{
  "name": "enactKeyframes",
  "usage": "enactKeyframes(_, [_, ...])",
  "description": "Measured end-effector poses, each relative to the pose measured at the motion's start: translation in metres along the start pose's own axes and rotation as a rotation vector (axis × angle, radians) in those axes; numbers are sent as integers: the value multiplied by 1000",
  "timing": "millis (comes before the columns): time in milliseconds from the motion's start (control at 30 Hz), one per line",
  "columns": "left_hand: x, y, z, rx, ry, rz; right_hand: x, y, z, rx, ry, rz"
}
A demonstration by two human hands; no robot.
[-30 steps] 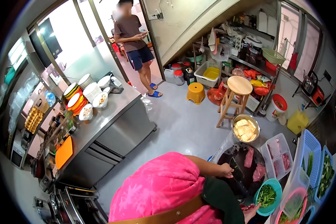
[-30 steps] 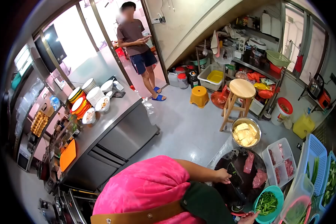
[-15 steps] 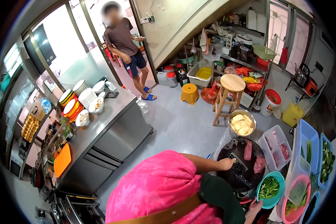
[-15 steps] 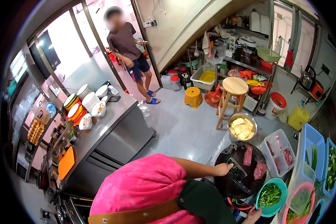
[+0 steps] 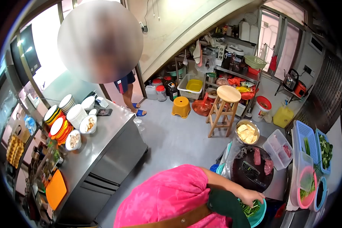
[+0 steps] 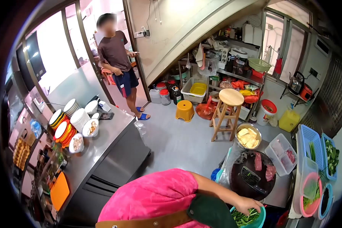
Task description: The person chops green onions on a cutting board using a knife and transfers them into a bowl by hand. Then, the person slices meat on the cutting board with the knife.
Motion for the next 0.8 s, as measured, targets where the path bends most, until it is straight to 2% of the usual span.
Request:
enactKeyframes(33, [15,0,13,193,-85,4,8,-8,15,3,-7,-2])
enactKeyframes(100, [40,8,41,173,214,249,26,-19,41,6,-16,-2])
enactKeyframes(200, [54,-4,71,358,183,333,50,-23,76,5,-15,-12])
enactKeyframes(233, [58,-8,78,386,208,175,62,-15,89,11,-15,-29])
enactKeyframes(267, [63,-14,85,452,296,151,78,-6,108,20,-11,-44])
enactKeyframes(300, [72,-11,93,418,404,268,96,5,133,33,-18,-54])
enactKeyframes(333, [68,-26,95,460,330,307,119,17,164,47,-33,-45])
enactKeyframes(367, [69,-30,87,429,-64,12,143,26,194,65,-56,-13])
enactKeyframes(400, [49,-56,83,354,-23,508,170,30,214,63,-90,60])
enactKeyframes(433, [61,-64,86,291,163,964,224,49,228,60,-178,38])
enactKeyframes(467, [66,-80,86,124,337,1110,129,11,307,23,245,918])
enactKeyframes(500, [59,-106,82,14,304,1176,148,17,316,253,-190,181])
enactKeyframes(533, [100,-93,85,108,421,1242,122,2,337,247,-116,15])
enactKeyframes(567, [101,-113,78,17,400,1145,128,4,344,261,-20,-264])
enactKeyframes(633, [121,-148,70,-52,322,866,125,16,370,310,-34,-378])
enactKeyframes(700, [171,-163,71,-167,53,161,147,32,385,338,-37,-419])
enactKeyframes(733, [192,-173,70,-100,-209,-43,152,36,391,350,10,-468])
enactKeyframes(800, [183,-192,69,-348,-194,-256,161,30,397,397,-116,-493])
Point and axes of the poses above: each hand's wrist, its own z-axis away from the middle knuckle, its own y-axis out of the back of the hand, x = y × z, the point moved 4 cm from there along -z, towards the middle knuckle, and after that the axes turned 6 degrees about -x, right-handed, at the moved point
